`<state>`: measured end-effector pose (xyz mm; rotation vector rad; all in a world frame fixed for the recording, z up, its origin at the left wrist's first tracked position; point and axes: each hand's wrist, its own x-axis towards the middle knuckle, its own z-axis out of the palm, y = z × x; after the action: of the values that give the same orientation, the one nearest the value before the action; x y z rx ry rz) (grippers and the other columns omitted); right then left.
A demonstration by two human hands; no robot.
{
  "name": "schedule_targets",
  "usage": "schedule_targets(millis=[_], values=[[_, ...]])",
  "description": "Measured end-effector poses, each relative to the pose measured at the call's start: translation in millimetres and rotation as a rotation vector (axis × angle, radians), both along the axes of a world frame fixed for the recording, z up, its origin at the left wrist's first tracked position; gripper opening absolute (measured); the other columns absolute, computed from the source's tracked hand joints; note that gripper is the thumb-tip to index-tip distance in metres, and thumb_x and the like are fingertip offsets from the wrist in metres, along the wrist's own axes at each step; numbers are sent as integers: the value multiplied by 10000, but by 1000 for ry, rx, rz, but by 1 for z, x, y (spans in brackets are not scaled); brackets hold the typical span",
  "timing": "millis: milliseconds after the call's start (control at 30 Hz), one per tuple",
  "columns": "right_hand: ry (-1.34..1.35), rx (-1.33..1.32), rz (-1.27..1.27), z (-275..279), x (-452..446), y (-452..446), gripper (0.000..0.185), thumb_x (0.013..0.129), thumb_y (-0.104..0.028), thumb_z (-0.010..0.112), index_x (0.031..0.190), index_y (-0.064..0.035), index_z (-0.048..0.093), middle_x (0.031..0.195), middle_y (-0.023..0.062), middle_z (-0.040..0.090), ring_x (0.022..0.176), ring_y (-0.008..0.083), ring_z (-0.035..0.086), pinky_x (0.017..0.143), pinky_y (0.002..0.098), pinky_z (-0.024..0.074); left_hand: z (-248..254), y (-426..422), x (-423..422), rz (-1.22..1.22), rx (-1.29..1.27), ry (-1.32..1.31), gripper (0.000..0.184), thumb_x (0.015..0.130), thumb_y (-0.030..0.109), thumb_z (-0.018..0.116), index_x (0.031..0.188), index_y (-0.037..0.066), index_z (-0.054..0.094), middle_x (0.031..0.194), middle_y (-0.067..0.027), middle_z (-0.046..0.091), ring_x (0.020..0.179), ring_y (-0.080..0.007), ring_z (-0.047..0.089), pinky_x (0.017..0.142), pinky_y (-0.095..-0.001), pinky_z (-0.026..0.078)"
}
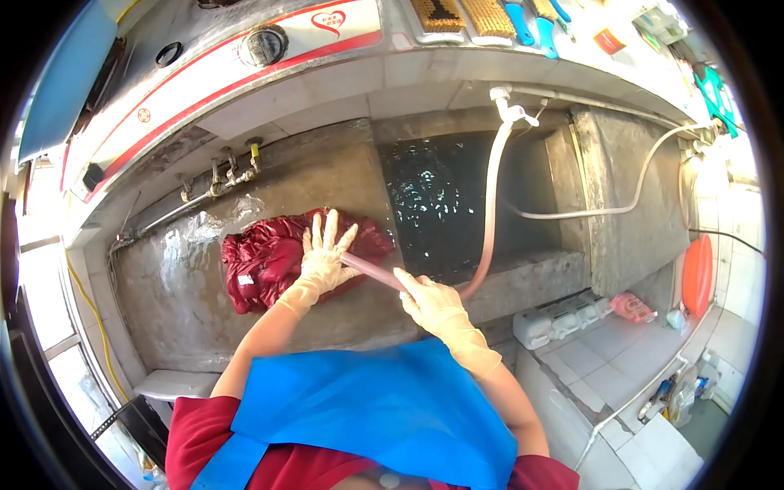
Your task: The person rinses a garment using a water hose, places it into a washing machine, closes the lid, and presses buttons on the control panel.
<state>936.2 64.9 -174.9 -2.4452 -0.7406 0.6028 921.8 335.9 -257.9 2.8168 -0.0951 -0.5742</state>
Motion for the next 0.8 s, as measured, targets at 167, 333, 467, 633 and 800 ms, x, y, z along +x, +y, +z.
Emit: schedule_targets(millis=[167, 333, 467, 633, 800], values=[[72, -38, -15, -2, 6, 7, 475, 919, -245, 585, 1388, -193, 528, 900, 139, 659, 754, 357, 662, 667, 474, 546, -31, -1, 1, -5, 101, 71, 855, 748, 708, 644, 1450, 258, 454, 1510, -114, 307, 1365, -398, 288, 1097, -597, 247], [70, 1, -11, -7, 12, 14, 476, 921, -237, 584, 1390, -188, 522, 913, 144, 662, 790, 358, 664, 692, 476, 543, -46, 7, 16, -21, 89, -8, 685, 799, 648, 618, 1322, 213, 534, 1304, -77, 460, 1246, -293, 396, 1016, -526, 327], [83, 21, -11, -12, 17, 17, 483, 922, -235, 584, 1397, -187, 513, 919, 148, 662, 796, 366, 662, 691, 483, 541, -43, 10, 34, -28, 68, 96, 594, 810, 597, 642, 1215, 173, 554, 1201, -91, 532, 1125, -294, 511, 958, -473, 420], [126, 22, -36, -15, 21, 21, 477, 939, -248, 566, 1408, -195, 502, 938, 170, 660, 793, 388, 658, 705, 499, 535, -41, 13, 50, 55, -38, 235, 520, 802, 553, 688, 1067, 128, 550, 1083, -126, 600, 1051, -334, 600, 871, -479, 500], [110, -10, -82, -17, 18, 9, 480, 946, -262, 559, 1418, -204, 492, 970, 179, 664, 796, 397, 659, 716, 503, 535, -42, 18, 39, 48, -76, 135, 675, 728, 562, 753, 1212, 147, 531, 1190, -141, 552, 1166, -347, 543, 932, -529, 457]])
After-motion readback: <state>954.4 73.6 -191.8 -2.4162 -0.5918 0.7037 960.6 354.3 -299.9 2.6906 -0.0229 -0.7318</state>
